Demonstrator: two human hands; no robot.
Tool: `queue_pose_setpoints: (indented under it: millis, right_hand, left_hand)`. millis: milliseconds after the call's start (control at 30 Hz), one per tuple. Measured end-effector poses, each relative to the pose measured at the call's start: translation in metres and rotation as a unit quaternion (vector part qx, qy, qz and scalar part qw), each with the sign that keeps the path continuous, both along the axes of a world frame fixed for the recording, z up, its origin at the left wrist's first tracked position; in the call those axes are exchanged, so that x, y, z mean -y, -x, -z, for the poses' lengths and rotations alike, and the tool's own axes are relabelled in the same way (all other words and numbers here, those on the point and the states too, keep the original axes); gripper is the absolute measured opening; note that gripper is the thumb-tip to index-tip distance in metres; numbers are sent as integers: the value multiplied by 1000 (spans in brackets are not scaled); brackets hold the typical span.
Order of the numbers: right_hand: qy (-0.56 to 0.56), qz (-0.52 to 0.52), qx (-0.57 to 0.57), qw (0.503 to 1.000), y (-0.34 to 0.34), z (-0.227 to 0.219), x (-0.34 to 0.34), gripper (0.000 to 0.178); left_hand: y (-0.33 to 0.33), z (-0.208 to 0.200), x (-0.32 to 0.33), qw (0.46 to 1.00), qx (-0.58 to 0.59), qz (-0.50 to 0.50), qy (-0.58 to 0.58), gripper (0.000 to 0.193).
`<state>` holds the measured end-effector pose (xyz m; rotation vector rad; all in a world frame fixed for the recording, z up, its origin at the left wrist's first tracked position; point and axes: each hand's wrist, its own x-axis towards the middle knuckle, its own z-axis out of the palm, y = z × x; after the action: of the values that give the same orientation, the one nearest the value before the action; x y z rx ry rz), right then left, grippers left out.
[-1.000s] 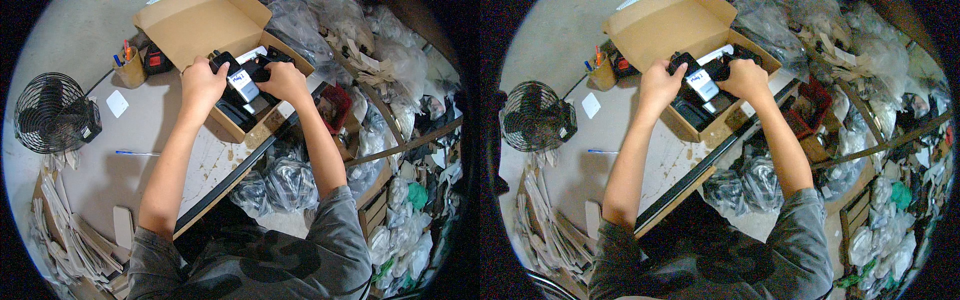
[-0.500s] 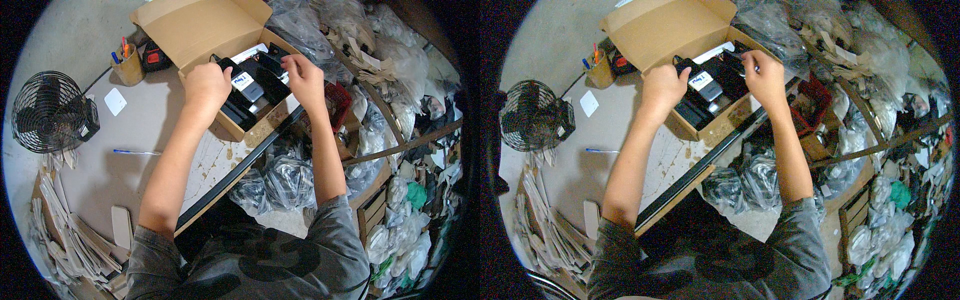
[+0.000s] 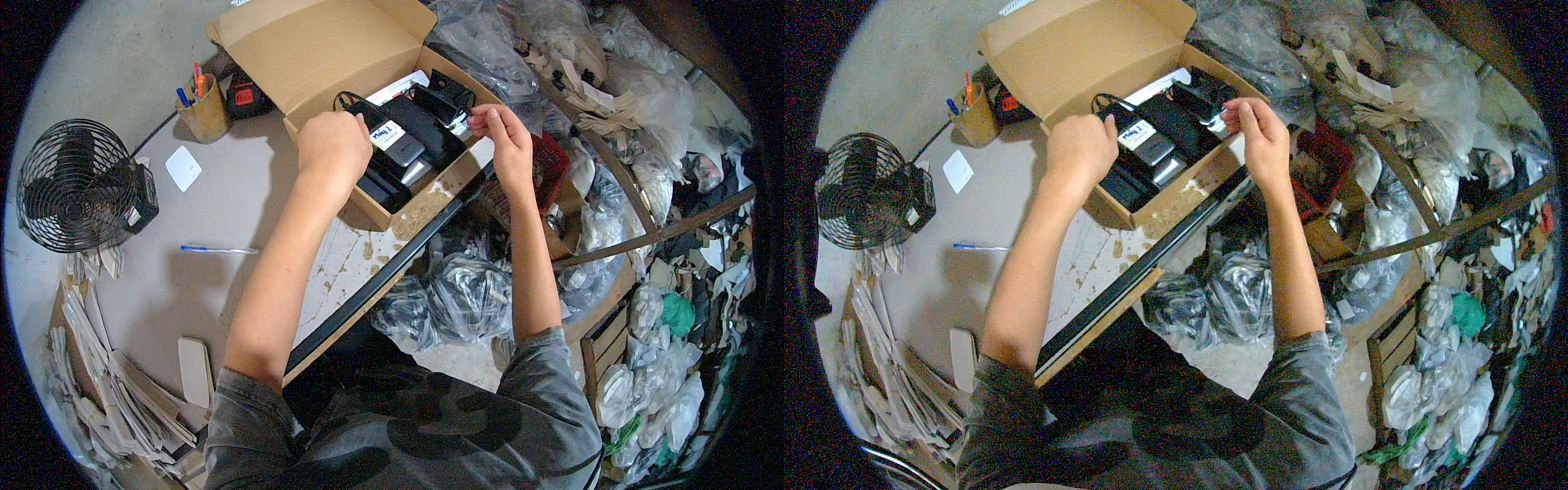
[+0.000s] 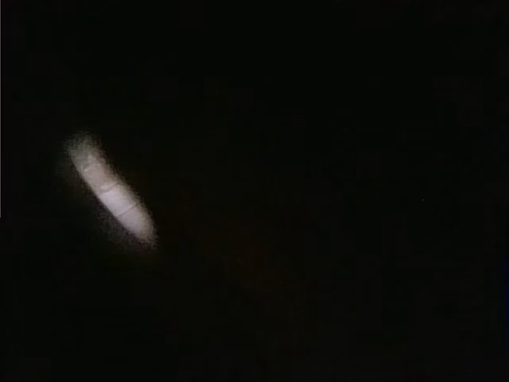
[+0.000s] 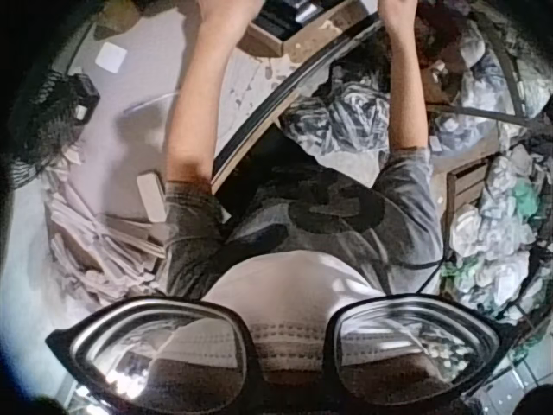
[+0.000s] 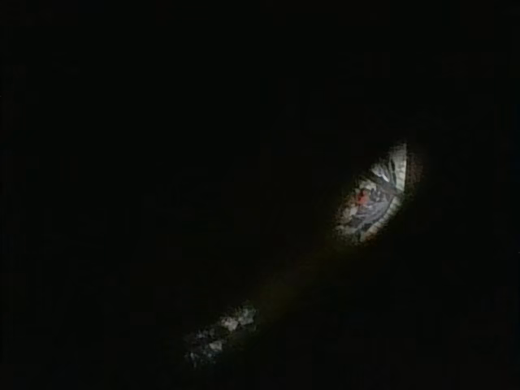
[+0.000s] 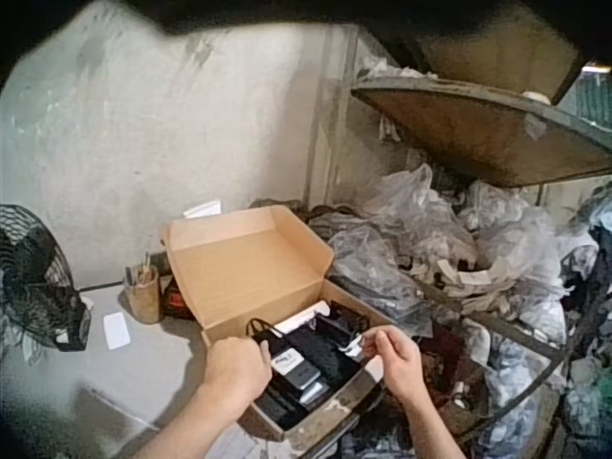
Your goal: The person places a power adapter into a cardboard box, then repeatedly picks up, separates, and restacks bundles of white fabric strips on a cluttered work table. The person briefly hands a handheld device to a coworker and continues sorting the fabric strips.
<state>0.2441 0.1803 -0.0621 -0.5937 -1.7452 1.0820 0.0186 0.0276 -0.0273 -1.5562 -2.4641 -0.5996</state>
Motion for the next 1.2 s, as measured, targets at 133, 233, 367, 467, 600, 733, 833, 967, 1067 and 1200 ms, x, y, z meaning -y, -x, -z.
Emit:
queue_pose_setpoints:
  millis: [133,233,367,467,600,733,833,967,1067,1200]
  right_hand:
    - [-34,18,45,998,0,3,1,26]
    - [-100,60,97,988,2,3,4,25]
    - [-126,82,90,985,2,7,3,23]
    - [-141,95,119,978,2,4,6,22]
    - [-142,97,128,977,4,2,10,22]
    - [-129,87,120,980,3,4,9,24]
    - [-137,89,126,979,5,2,11,24]
    - [-150,102,144,973,2,3,10,24]
    - [-162,104,140,971,3,5,9,24]
    - [-162,111,137,971,4,2,13,23]
  left_hand:
    - [2,1,1,1000,-9,16,-8,38]
    - [4,2,-1,1000,11,8,-6,31]
    - [11,1,-8,993,77,-10,-88,24]
    - [29,0,-5,968,162,-13,-189,24]
    - [45,-5,5,965,166,10,-202,26]
    - [41,-25,20,988,133,66,-46,26]
    - [30,-23,24,990,73,83,92,27]
    - [-1,-35,30,990,32,15,140,29]
    - [5,-26,28,994,41,-1,99,28]
    - [14,-21,23,998,66,-8,14,21]
